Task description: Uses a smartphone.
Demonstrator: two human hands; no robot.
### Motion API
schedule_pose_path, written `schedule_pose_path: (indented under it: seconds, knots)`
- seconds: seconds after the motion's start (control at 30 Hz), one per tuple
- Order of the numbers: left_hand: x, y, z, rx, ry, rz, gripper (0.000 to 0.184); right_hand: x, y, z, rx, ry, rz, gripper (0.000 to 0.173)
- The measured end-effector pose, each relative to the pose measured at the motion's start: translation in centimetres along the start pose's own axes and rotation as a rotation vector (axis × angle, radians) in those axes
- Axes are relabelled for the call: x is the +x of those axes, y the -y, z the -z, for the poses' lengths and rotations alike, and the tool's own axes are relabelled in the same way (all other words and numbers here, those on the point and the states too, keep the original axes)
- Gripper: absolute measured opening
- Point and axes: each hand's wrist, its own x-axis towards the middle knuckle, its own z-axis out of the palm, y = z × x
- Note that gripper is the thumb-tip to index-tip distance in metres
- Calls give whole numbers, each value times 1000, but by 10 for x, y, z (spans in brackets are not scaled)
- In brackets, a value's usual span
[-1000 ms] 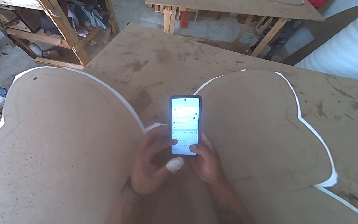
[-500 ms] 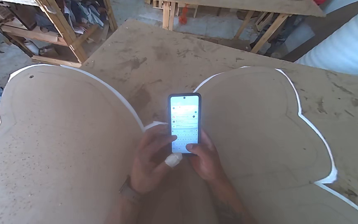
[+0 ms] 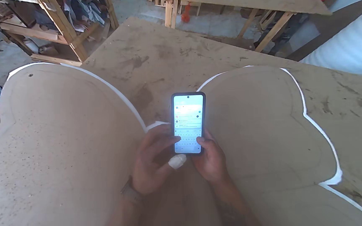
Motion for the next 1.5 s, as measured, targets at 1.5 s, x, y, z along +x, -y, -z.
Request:
schedule_pose_path:
  seconds: [1.5]
  knots:
    - [-1,3,4,-261,57,-44,58,0,1,-8,-115,-163,82,55]
